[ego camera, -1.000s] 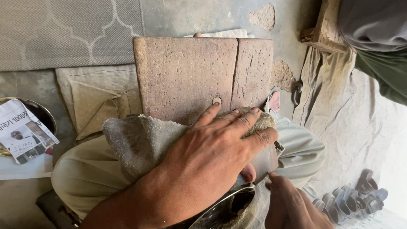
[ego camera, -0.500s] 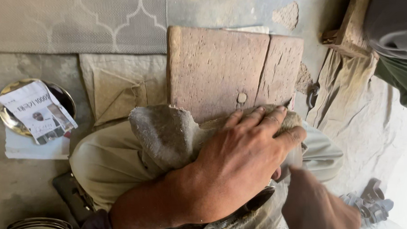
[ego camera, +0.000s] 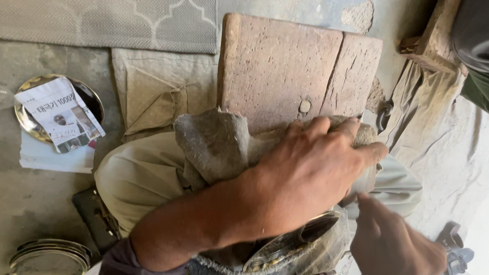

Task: The person sits on the floor holding a brass plate on a cloth-covered lap pad and engraves decorative patterns into it. They use a small punch held in one hand and strike it with a wooden mallet, repositioning the punch repeatedly to work pattern details across the plate surface.

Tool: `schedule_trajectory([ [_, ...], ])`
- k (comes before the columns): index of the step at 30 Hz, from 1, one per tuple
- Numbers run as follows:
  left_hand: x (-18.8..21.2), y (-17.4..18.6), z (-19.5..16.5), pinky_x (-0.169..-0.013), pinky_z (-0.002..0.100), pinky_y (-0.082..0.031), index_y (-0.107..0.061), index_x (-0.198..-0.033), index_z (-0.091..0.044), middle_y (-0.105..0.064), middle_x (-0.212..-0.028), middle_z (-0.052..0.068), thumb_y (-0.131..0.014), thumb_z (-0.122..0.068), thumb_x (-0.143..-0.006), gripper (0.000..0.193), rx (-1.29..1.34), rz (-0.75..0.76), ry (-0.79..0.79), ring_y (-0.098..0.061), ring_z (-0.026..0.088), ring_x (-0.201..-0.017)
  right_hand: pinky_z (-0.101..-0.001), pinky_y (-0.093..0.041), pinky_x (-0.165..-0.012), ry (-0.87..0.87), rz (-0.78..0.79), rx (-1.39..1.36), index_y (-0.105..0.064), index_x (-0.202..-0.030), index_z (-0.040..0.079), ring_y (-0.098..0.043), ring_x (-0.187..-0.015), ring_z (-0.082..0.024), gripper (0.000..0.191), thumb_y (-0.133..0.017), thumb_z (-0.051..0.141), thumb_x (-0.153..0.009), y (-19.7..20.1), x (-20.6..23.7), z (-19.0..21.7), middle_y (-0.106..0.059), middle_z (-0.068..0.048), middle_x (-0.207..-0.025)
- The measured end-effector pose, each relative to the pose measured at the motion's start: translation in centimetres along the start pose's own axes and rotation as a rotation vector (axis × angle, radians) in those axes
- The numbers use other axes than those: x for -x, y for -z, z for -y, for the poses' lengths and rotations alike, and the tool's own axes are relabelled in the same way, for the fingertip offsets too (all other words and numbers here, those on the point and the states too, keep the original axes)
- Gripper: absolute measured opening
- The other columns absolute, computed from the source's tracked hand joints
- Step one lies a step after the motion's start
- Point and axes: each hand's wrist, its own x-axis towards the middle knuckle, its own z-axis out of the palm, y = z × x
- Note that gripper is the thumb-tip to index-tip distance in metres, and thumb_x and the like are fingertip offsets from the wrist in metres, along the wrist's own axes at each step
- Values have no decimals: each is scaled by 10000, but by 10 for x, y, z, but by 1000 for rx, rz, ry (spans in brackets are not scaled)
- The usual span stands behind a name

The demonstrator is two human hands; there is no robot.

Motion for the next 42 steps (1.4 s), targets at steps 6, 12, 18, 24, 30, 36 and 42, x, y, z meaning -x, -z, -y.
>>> schedule_trajectory([
  [6, -4, 3, 3, -917, 536, -575, -551, -1432, -133, -496, -1410, 360, -552, -112, -949, 484, -11, 56, -27, -622, 451, -1136, -245, -570, -631, -14, -76, 17, -739, -1086, 80, -745, -744, -139, 84, -796, 117, -1037, -7, 9, -5, -733, -112, -802],
  [12, -3, 2, -1, -926, 592, -538, -555, -1445, -165, -489, -1415, 331, -552, -141, -931, 514, 38, 59, 9, -610, 452, -1122, -280, -533, -509, -136, -46, -1, -780, -1034, 74, -731, -610, -177, 109, -804, 107, -933, -4, 3, 2, -719, -118, -695],
  [18, -3, 7, -2, -941, 605, -525, -540, -1452, -166, -487, -1448, 315, -539, -178, -951, 501, 46, 119, 29, -604, 455, -1128, -292, -545, -518, -61, -82, 48, -775, -986, 35, -731, -613, -203, 73, -819, 47, -929, 3, -10, 14, -734, -142, -697],
  [24, -3, 10, -4, -979, 594, -525, -518, -1451, -128, -488, -1422, 325, -514, -184, -1014, 440, 8, 152, 19, -585, 468, -1191, -228, -528, -498, -75, -45, 14, -776, -1043, 60, -734, -643, -155, 99, -794, 79, -948, -3, 2, 2, -739, -99, -752],
  [30, -5, 8, -4, -952, 630, -512, -510, -1440, -171, -443, -1455, 310, -538, -203, -949, 493, -19, 140, 39, -566, 485, -1186, -241, -550, -560, -45, -61, 108, -754, -1050, 63, -730, -656, -155, 77, -804, 71, -992, -6, 5, -4, -738, -121, -766],
  [36, -2, 4, -5, -950, 610, -536, -532, -1407, -155, -505, -1393, 301, -521, -193, -984, 425, -1, 98, 35, -586, 469, -1171, -273, -482, -439, -76, -68, -35, -755, -1019, 7, -685, -540, -165, 71, -764, 44, -959, -7, -5, 2, -724, -106, -667],
  [42, -1, 5, -3, -898, 628, -546, -502, -1440, -105, -507, -1386, 309, -541, -236, -943, 516, 17, 199, 49, -605, 426, -1114, -295, -548, -530, -72, -37, 91, -759, -951, 26, -706, -585, -170, 25, -773, 34, -971, -5, -4, 6, -737, -113, -701],
])
